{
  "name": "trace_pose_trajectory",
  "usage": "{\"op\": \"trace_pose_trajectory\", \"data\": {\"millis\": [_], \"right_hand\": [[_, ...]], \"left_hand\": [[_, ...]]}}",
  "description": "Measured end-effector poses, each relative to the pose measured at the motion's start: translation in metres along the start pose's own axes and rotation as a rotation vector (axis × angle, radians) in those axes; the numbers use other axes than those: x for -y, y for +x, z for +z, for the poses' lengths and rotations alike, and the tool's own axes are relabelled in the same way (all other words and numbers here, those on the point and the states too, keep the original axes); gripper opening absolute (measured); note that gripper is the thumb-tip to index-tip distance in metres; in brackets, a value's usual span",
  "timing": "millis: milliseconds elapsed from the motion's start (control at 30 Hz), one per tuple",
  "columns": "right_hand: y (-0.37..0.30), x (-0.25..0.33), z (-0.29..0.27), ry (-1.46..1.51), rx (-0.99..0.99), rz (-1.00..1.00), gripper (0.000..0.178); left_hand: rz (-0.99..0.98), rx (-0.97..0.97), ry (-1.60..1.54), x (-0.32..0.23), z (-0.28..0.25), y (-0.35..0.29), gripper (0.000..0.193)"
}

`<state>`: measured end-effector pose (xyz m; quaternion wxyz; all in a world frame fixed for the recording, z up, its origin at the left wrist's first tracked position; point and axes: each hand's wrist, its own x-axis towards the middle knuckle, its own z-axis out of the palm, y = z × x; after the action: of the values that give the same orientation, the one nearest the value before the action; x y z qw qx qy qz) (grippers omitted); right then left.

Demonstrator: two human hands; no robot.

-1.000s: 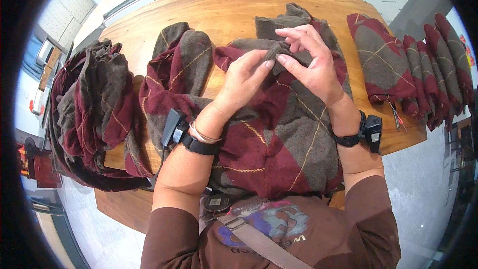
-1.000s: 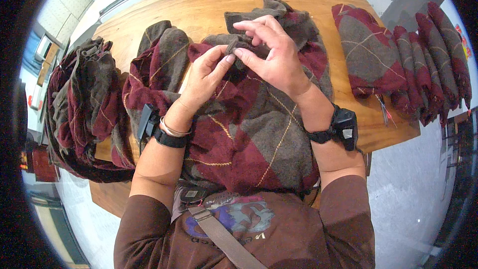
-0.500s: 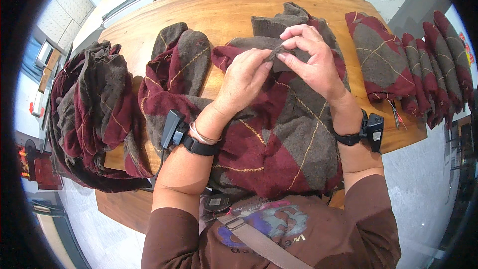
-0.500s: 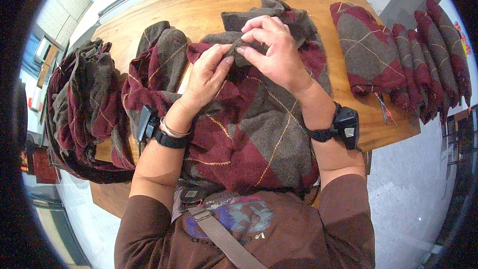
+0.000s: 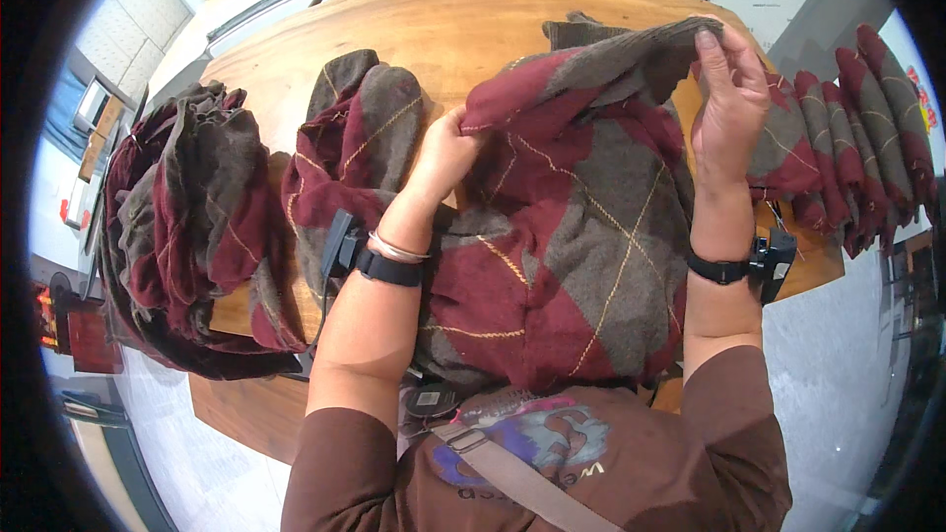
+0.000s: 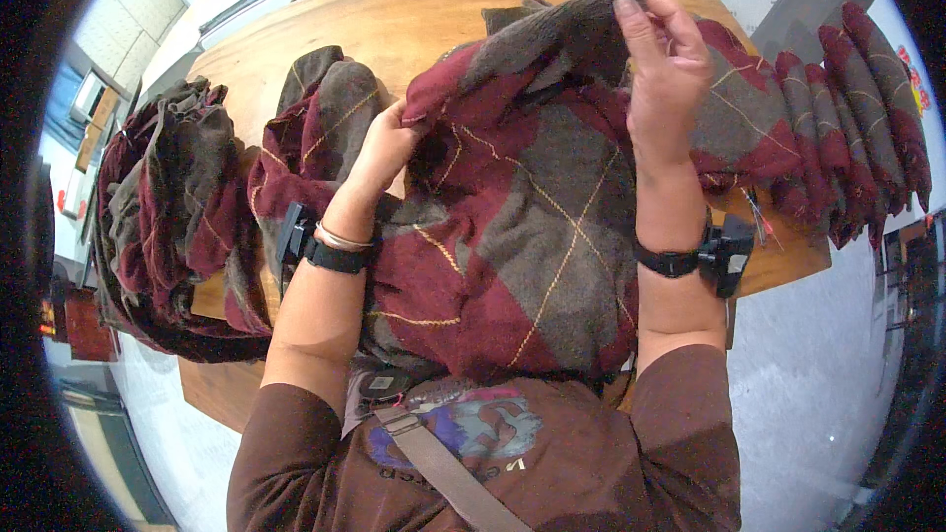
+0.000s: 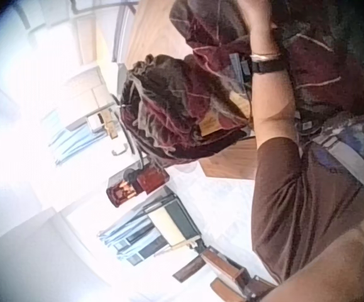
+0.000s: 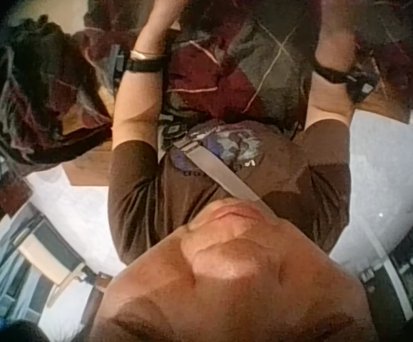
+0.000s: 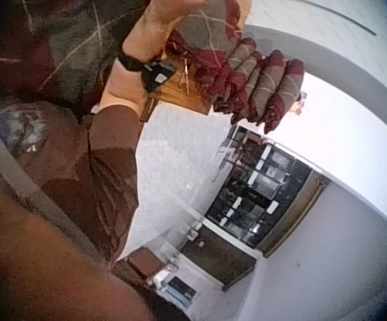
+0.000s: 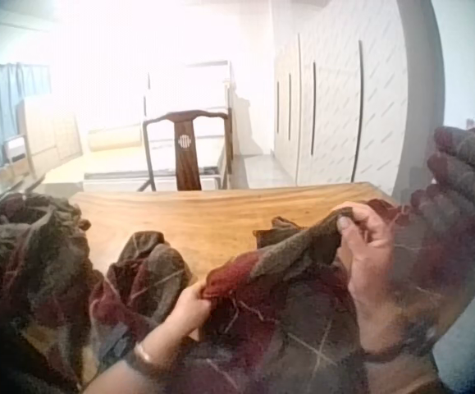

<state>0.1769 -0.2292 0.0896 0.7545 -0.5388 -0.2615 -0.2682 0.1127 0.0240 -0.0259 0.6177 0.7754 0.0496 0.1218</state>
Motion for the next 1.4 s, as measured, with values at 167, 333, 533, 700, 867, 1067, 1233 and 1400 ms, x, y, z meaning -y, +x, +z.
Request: {"op": "trace_pose_trajectory", "data": {"millis": [167,333,533,700,867,1067,1233,1400], "right_hand": [[0.037,0.016,-0.038,0.07,-0.152,0.103,0.013],[0.058,0.021,-0.071,0.144,-0.149,0.185,0.018],[0.027,-0.003,-0.034,0.232,0.051,0.321,0.017],[-0.004,-0.001,0.004,0.254,0.278,0.371,0.013],[-0.026,0.013,0.03,0.055,0.376,0.34,0.011],[-0.047,0.003,0.039,-0.009,0.48,0.207,0.007],[-0.042,-0.009,0.041,-0.056,0.453,0.22,0.008],[-0.041,-0.024,0.04,-0.056,0.472,0.266,0.009]], "left_hand": [[-0.12,0.276,-0.613,-0.052,-0.041,-0.012,0.025],[0.127,0.397,-0.469,-0.097,-0.082,-0.03,0.017],[0.134,0.184,0.908,-0.051,-0.107,-0.017,0.029],[0.484,-0.103,0.836,-0.107,-0.047,-0.035,0.041],[0.627,-0.184,0.371,-0.129,0.029,-0.039,0.027],[0.532,-0.185,0.122,-0.085,0.045,-0.042,0.017],[0.46,-0.153,-0.059,-0.068,0.04,-0.037,0.016],[0.369,0.008,-0.098,-0.069,0.04,-0.035,0.019]]}}
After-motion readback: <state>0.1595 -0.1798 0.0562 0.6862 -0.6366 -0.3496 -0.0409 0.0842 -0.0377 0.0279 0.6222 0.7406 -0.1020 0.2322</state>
